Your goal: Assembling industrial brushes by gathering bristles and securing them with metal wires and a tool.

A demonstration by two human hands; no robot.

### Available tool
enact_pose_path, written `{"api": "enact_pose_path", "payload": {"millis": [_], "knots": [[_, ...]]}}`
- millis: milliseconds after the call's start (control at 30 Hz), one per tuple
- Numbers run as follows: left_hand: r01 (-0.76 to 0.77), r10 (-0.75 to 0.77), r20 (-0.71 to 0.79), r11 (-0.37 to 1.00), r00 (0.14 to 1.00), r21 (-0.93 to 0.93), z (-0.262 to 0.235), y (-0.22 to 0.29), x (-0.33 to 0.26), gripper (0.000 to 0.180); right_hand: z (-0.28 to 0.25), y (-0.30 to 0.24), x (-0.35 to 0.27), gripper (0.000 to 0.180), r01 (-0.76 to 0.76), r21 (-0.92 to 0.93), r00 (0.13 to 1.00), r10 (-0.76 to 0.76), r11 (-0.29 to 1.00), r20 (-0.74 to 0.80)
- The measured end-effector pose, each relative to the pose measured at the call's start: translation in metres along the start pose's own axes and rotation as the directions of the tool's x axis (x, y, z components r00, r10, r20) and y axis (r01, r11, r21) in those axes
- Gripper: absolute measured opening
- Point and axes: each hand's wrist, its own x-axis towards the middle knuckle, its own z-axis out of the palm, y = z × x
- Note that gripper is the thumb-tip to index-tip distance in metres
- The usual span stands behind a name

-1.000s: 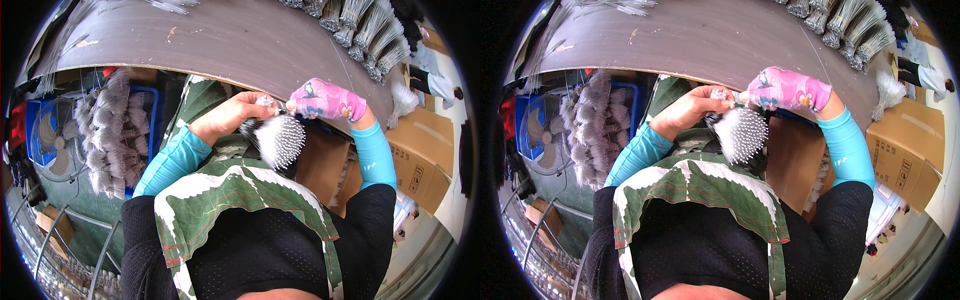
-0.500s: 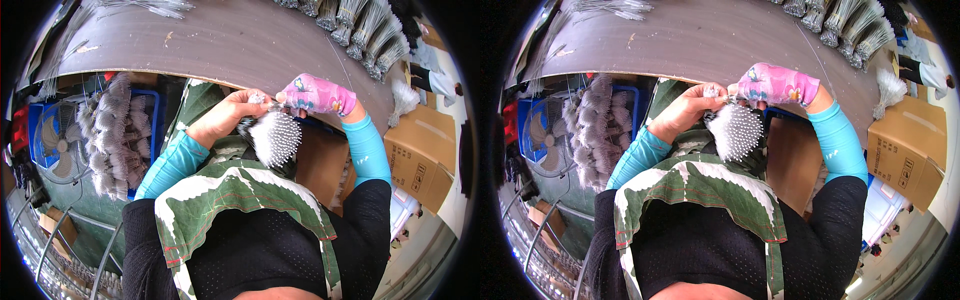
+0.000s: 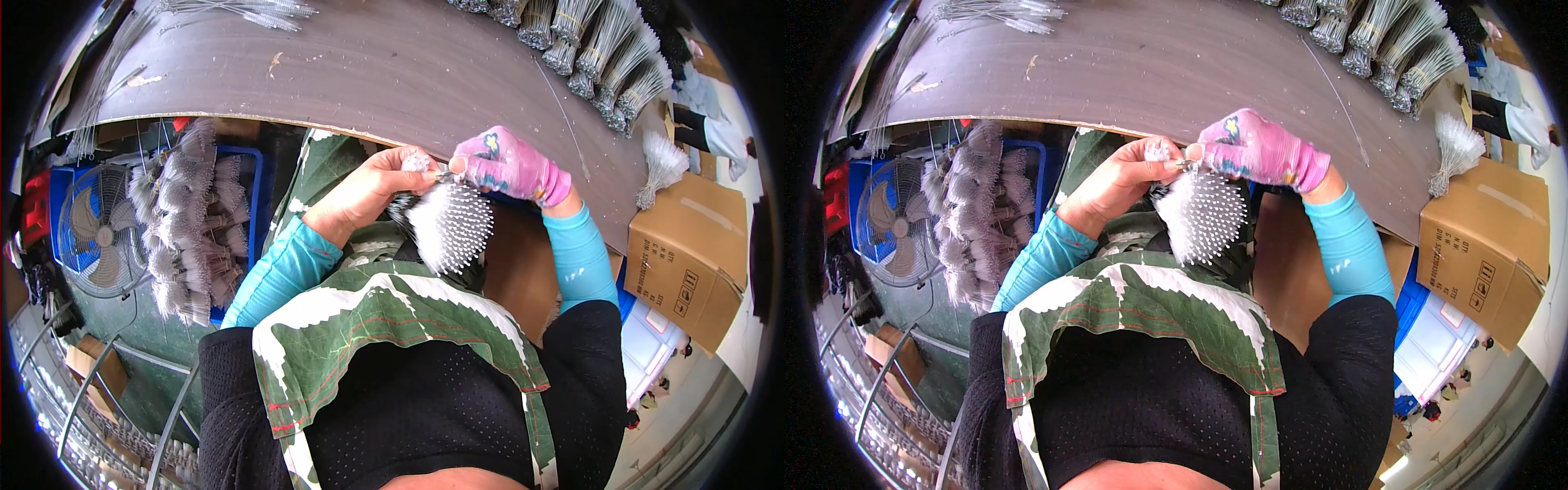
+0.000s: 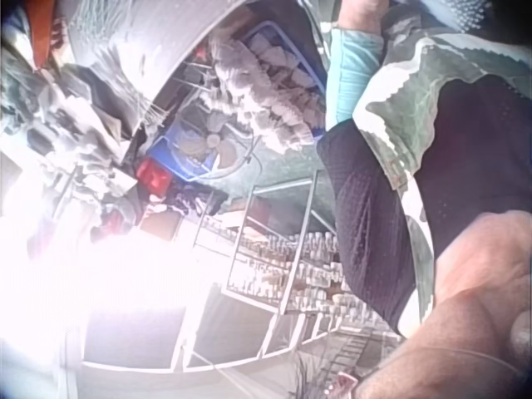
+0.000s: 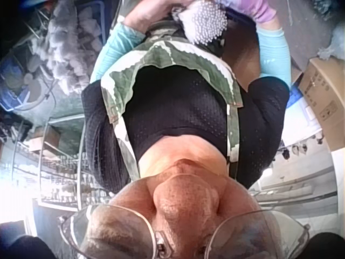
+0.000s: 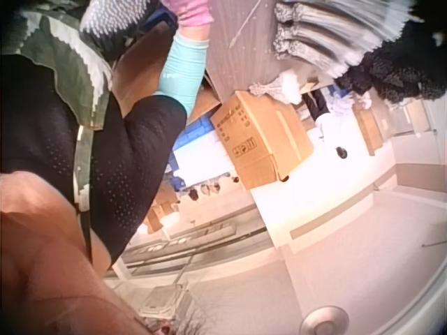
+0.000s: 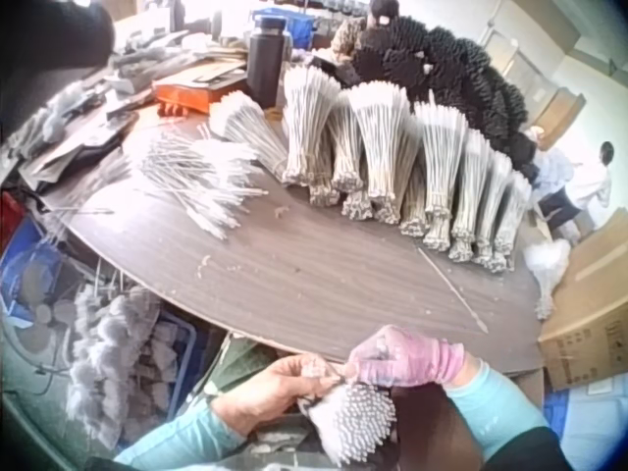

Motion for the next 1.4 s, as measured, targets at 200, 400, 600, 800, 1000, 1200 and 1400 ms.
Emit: {"api": "enact_pose_path", "payload": {"millis": [200,400,600,800,1000,1200,1400], "knots": [[-0.012,0.012,-0.042,1.000,0.999,-0.009,0.001,-0.002,-0.003,0.015,-0.003,0.004,-0.024,0.045,0.327,0.130,0.921,-0.286,0.936,-0.265],[-0.001,0.002,-0.029,0.999,1.000,0.034,0.002,-0.004,0.001,0.017,-0.002,-0.013,-0.025,0.031,-0.055,0.022,0.990,0.058,0.998,-0.128],[-0.039,0.043,-0.018,0.983,0.999,0.179,0.011,-0.002,-0.003,0.019,-0.007,-0.034,-0.028,0.030,-0.146,-0.166,0.987,0.133,0.975,-0.087],[-0.078,0.061,0.059,0.923,0.996,0.377,0.010,-0.003,-0.006,0.019,-0.004,-0.028,-0.030,0.034,-0.130,-0.236,0.991,0.120,0.963,-0.057],[-0.141,0.117,0.079,0.772,0.990,0.620,0.017,0.004,-0.009,0.016,0.005,-0.018,-0.034,0.030,-0.088,-0.209,0.994,0.072,0.974,-0.084],[-0.226,0.224,0.084,0.739,0.971,0.634,0.013,-0.008,-0.005,0.017,0.019,-0.002,-0.039,0.032,0.075,-0.045,0.975,-0.083,0.996,-0.204],[-0.073,0.075,0.008,0.926,0.997,0.371,0.017,-0.010,-0.009,0.011,0.017,-0.011,-0.041,0.037,0.050,-0.334,0.974,-0.120,0.941,-0.192]]}}
